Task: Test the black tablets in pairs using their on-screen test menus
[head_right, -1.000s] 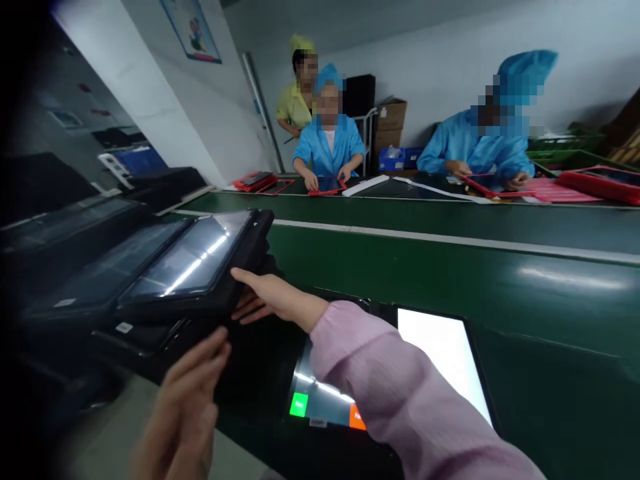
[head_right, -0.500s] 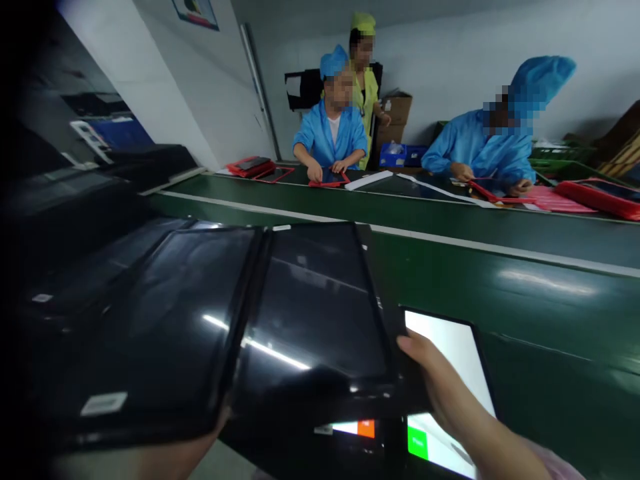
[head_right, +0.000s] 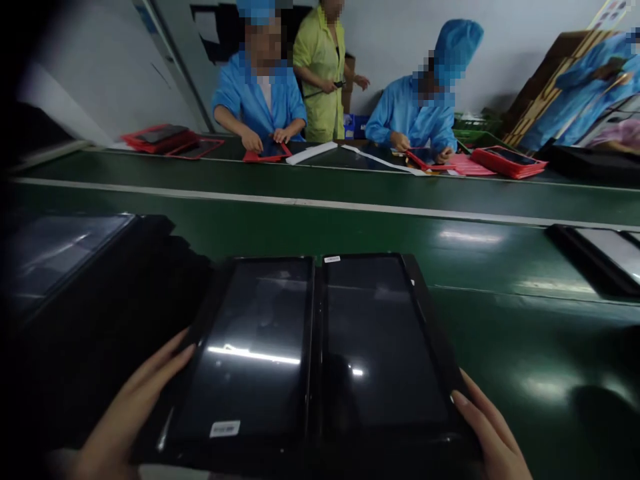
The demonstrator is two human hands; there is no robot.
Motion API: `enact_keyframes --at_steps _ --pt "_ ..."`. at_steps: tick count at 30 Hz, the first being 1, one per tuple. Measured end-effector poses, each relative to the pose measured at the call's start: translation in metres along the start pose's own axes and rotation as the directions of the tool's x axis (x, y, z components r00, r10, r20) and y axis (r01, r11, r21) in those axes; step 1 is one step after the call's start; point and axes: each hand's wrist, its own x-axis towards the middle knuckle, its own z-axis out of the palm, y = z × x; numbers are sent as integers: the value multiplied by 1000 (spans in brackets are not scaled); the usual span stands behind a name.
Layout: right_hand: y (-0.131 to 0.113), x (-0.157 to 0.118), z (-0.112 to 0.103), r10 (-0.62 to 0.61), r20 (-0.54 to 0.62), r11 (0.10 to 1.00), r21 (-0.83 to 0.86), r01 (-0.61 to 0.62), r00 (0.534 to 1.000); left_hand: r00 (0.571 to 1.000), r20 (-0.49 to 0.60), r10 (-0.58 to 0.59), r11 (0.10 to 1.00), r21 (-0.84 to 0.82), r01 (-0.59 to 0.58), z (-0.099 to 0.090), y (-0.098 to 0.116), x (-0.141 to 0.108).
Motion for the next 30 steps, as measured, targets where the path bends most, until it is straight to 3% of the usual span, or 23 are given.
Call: enact_keyframes --at_steps 4,6,8,12,14,16,19,30 --pt "-4 26 -1 -91 11 986 -136 91 996 964 66 258 918 294 -266 25 8 22" --pt "-7 46 5 -131 -21 978 -166 125 991 911 105 400 808 428 -404 40 16 27" --pt "-10 68 16 -159 -10 977 -142 156 987 847 240 475 667 530 -524 64 32 30" --pt "-18 116 49 -165 18 986 -29 166 986 667 597 446 310 596 -741 139 73 32" --pt "-22 134 62 -169 -5 986 -9 169 986 623 663 417 158 622 -767 174 86 33" --pt "-23 143 70 -175 -30 985 -3 175 984 599 678 427 76 633 -771 198 91 34" --pt "-23 144 74 -176 -46 984 9 177 983 586 670 457 53 637 -769 211 90 35" --pt "-30 142 69 -140 14 985 99 138 990 593 658 463 77 637 -767 214 84 43"
